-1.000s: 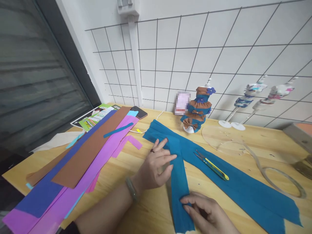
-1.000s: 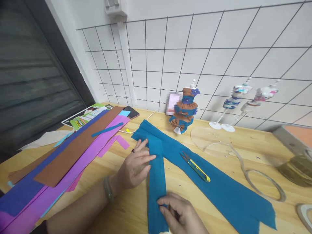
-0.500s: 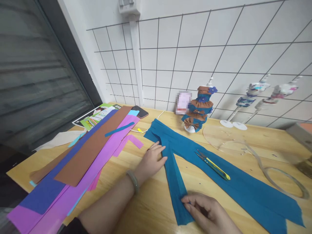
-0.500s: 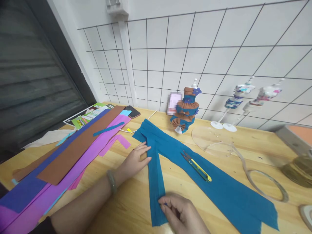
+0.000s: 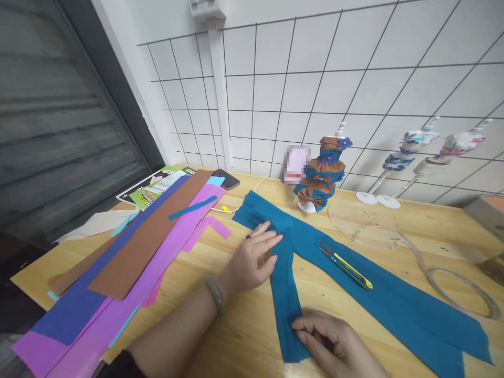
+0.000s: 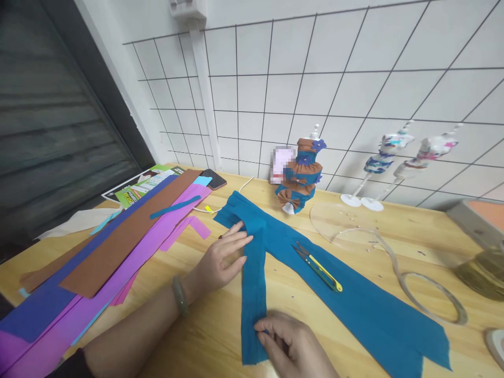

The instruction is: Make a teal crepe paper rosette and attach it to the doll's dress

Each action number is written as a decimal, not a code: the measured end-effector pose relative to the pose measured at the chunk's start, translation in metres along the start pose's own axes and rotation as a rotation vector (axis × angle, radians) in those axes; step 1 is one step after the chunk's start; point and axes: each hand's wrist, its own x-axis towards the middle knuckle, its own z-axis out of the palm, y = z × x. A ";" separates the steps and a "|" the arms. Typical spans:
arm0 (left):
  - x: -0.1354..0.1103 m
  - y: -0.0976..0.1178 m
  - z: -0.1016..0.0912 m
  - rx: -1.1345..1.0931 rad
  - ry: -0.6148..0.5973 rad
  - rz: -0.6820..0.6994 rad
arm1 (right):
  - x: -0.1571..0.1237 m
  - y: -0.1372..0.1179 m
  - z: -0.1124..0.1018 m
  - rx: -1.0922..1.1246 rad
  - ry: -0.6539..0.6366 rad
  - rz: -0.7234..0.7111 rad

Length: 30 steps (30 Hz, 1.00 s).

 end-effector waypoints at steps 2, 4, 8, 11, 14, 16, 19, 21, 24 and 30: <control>0.000 -0.005 -0.001 0.041 -0.022 -0.090 | -0.001 0.001 0.000 -0.001 -0.002 -0.002; -0.001 -0.011 -0.001 0.115 -0.077 -0.227 | -0.001 0.004 0.002 0.002 0.015 -0.001; -0.007 -0.018 0.000 0.231 -0.172 -0.408 | 0.002 0.010 0.006 0.034 0.089 0.024; -0.008 -0.012 0.001 0.253 -0.132 -0.347 | 0.004 0.008 0.006 0.112 0.118 0.088; -0.007 0.002 0.001 0.166 -0.139 -0.128 | 0.004 0.004 0.004 0.217 0.119 0.185; -0.006 0.012 0.003 0.054 -0.213 0.029 | 0.004 0.002 0.002 0.274 0.132 0.256; -0.008 0.023 0.007 -0.037 -0.366 0.127 | 0.005 0.002 0.002 0.318 0.140 0.309; -0.009 0.025 0.010 -0.017 -0.447 0.132 | 0.006 0.004 0.002 0.326 0.147 0.315; -0.012 0.024 0.011 0.035 -0.500 0.120 | 0.006 0.006 0.002 0.320 0.165 0.340; -0.014 0.022 0.011 0.022 -0.484 0.103 | 0.004 0.002 0.001 0.361 0.227 0.392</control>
